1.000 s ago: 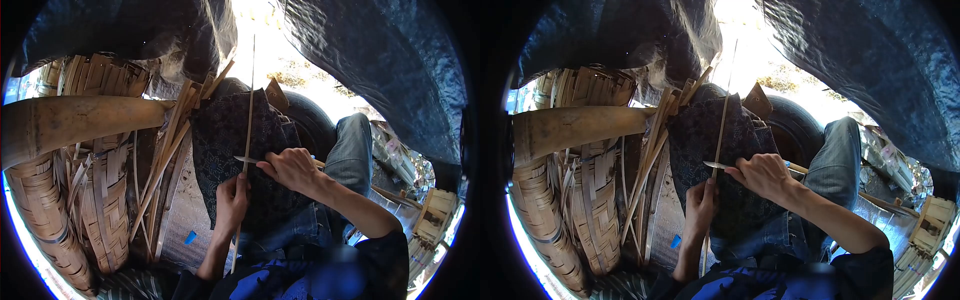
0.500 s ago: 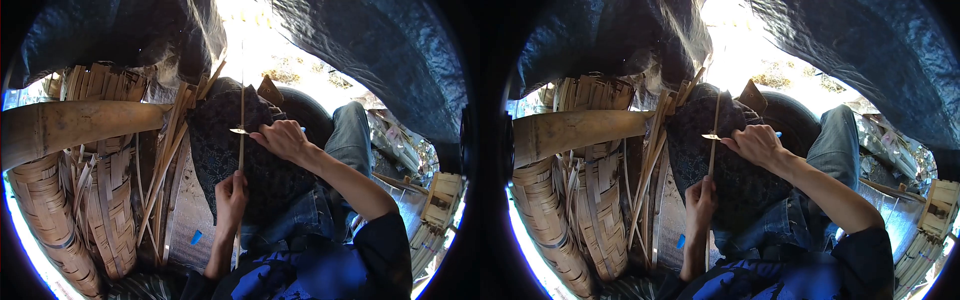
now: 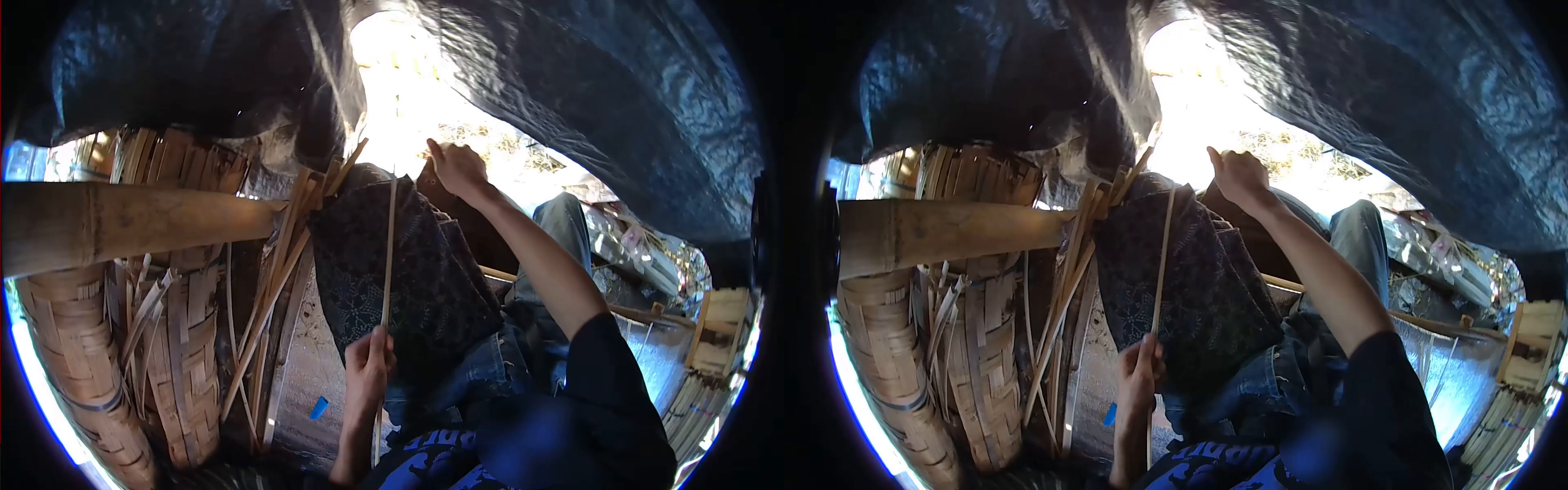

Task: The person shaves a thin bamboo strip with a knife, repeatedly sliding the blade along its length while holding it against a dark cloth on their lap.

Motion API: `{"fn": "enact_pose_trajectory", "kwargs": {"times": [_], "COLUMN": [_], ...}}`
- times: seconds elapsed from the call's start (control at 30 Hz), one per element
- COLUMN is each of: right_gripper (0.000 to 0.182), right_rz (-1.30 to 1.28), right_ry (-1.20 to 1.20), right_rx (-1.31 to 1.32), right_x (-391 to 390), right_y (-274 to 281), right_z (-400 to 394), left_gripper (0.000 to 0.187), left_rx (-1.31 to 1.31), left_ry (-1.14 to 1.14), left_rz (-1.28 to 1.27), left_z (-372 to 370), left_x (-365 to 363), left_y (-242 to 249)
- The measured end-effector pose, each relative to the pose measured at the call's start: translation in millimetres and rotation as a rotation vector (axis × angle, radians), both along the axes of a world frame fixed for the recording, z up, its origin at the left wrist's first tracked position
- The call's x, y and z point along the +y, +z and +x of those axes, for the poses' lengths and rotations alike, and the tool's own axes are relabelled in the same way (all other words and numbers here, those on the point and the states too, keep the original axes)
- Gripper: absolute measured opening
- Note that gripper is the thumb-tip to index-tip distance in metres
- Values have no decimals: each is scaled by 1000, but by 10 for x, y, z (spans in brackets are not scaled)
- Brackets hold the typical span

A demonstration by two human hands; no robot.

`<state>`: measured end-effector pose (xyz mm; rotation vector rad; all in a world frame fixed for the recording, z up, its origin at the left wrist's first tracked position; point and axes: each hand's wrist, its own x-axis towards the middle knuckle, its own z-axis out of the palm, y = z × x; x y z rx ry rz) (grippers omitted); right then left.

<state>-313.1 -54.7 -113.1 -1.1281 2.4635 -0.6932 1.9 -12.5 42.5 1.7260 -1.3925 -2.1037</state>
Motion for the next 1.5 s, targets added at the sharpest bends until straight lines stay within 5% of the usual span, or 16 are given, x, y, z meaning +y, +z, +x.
{"fn": "enact_pose_trajectory", "kwargs": {"times": [0.17,0.33,0.73,1.5], "right_gripper": [46,48,55,49], "right_rz": [-148,-29,128,-68], "right_ry": [233,472,522,281], "right_rx": [-272,-226,20,372], "right_x": [575,1047,965,229], "right_y": [828,1050,805,-189], "right_z": [571,1085,1217,364], "left_gripper": [40,38,42,43], "left_rx": [12,40,-134,-145], "left_ry": [-47,-115,-184,-122], "left_rz": [5,-64,-251,-46], "left_z": [-263,-268,-237,135], "left_x": [-169,-158,-66,131], "left_y": [-158,-270,-282,192]}}
